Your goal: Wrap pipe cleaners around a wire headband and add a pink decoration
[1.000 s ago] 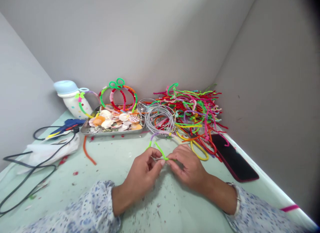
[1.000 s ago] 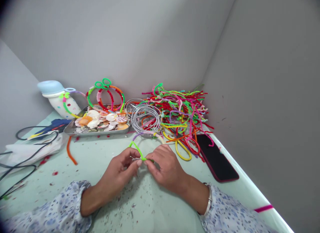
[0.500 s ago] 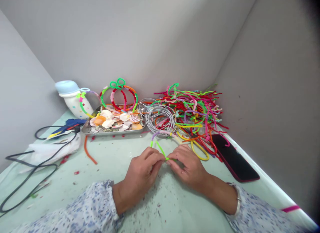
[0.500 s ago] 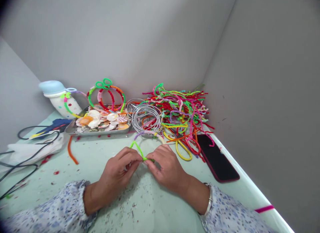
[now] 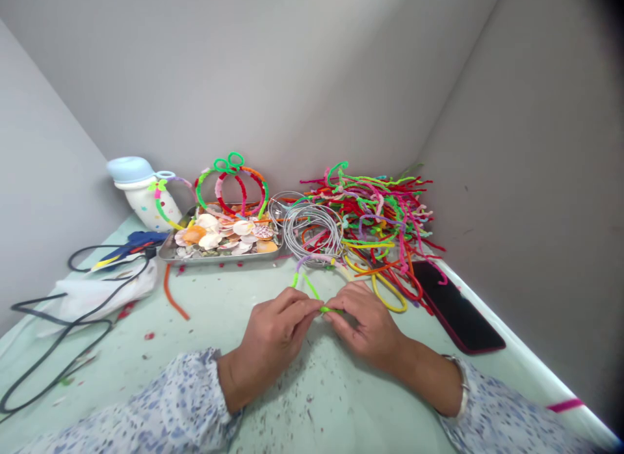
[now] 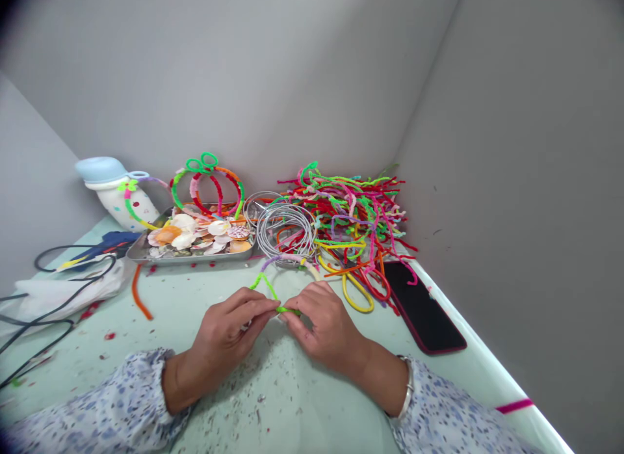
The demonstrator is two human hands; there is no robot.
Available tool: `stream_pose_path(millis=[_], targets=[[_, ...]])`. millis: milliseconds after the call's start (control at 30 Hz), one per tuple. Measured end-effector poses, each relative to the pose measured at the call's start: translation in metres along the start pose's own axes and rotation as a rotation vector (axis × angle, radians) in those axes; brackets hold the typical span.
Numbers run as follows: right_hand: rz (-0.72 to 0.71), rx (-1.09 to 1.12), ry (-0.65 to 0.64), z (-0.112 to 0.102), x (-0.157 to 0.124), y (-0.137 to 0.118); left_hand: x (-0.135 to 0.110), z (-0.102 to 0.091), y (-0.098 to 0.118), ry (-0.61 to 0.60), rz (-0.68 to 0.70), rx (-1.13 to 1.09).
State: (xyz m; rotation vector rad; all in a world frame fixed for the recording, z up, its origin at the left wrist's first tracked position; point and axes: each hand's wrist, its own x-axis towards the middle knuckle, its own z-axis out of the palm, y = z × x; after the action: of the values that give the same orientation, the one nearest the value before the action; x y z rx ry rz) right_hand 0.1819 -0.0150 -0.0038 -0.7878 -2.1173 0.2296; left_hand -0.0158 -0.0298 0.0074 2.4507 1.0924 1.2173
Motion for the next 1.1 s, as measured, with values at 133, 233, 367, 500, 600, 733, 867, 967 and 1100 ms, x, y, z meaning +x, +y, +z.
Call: stream_pose_path(millis=[133, 233, 367, 500, 600, 733, 867, 967, 1100], targets=[[0.001, 0.003, -0.007, -0.0006, 0.0001, 0.0002, 0.0001, -0.0001, -0.0004, -0.002, 0.001, 0.002], [-0.005, -0.002, -0.007, -0.0007, 0.0001, 0.0004, 0.0002, -0.0002, -0.0001, 0.002, 0.002, -0.001], [-0.011, -0.015, -0.012, -0.0006, 0.0002, 0.0006, 0.0010, -0.0007, 0.0005, -0.002, 0.000, -0.002], [-0.019, -0.033, -0.010, -0.0005, 0.0005, 0.0007, 0.0023, -0.0012, 0.0008, -0.027, -0.016, -0.005], [-0.024, -0.052, -0.016, -0.0003, 0.0004, 0.0007, 0.0022, -0.0007, 0.0008, -0.048, -0.035, -0.006], [-0.031, -0.073, -0.030, -0.0001, 0.0001, 0.0003, 0.0010, 0.0004, 0.0010, -0.081, -0.076, 0.003], [-0.042, -0.080, -0.036, 0.0002, 0.0001, -0.0003, 0.0014, 0.0003, 0.0020, -0.120, -0.106, 0.024], [-0.042, -0.083, -0.052, 0.0005, -0.0001, -0.0004, 0.0024, -0.0003, 0.0033, -0.156, -0.121, 0.044], [-0.042, -0.082, -0.059, 0.0009, -0.0008, 0.0004, 0.0029, -0.0002, 0.0040, -0.187, -0.128, 0.064]])
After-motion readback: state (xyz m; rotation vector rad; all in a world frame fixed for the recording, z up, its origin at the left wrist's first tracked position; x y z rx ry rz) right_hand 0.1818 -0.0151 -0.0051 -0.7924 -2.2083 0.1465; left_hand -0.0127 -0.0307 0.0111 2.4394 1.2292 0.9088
